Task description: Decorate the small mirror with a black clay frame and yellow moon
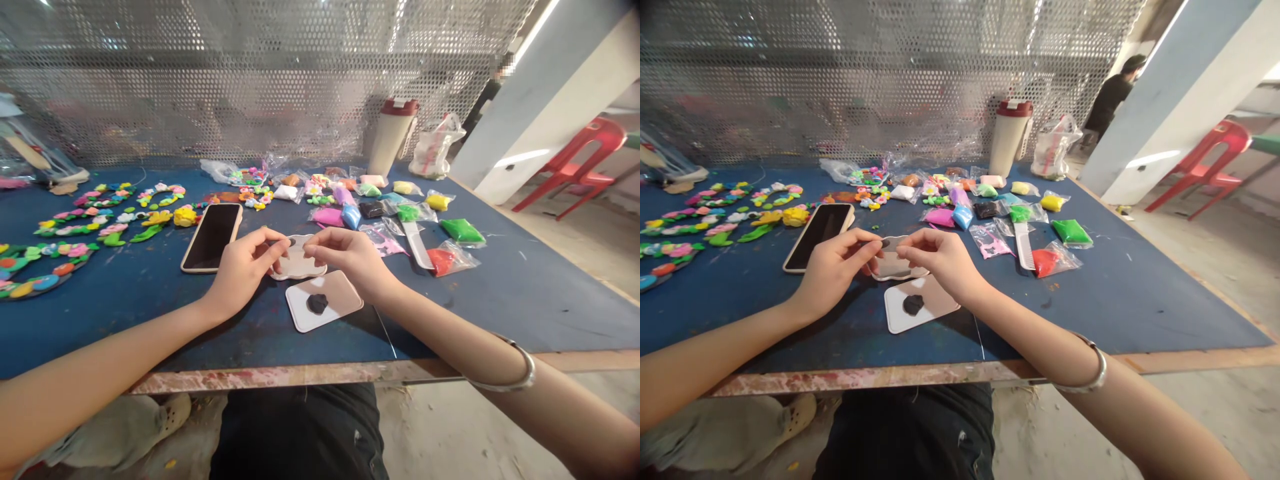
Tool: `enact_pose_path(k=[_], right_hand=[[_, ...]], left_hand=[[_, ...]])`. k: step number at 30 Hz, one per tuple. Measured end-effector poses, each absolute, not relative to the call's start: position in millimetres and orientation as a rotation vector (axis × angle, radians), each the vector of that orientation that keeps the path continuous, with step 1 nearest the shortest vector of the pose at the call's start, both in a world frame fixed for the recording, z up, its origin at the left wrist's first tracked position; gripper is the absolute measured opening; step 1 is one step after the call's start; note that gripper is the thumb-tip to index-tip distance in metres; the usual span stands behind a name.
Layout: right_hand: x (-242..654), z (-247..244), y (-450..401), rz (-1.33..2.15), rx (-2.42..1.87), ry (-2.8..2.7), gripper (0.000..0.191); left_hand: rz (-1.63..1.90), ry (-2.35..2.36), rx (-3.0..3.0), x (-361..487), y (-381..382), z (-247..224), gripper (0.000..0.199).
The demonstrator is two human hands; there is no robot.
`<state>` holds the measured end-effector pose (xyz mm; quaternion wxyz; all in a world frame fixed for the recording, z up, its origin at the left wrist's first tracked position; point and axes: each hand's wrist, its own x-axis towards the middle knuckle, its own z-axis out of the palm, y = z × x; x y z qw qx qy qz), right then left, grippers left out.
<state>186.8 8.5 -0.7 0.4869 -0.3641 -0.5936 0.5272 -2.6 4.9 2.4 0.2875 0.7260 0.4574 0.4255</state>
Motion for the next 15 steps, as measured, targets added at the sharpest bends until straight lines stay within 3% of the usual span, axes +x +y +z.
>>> enact_pose_path(k=[15], right_hand=[[187.0,4.7,2.9,1.281,-0.821,-1.595,0.009]], left_hand=[[1.136,1.198,1.959,-2.3,2.3,3.7,0.022]])
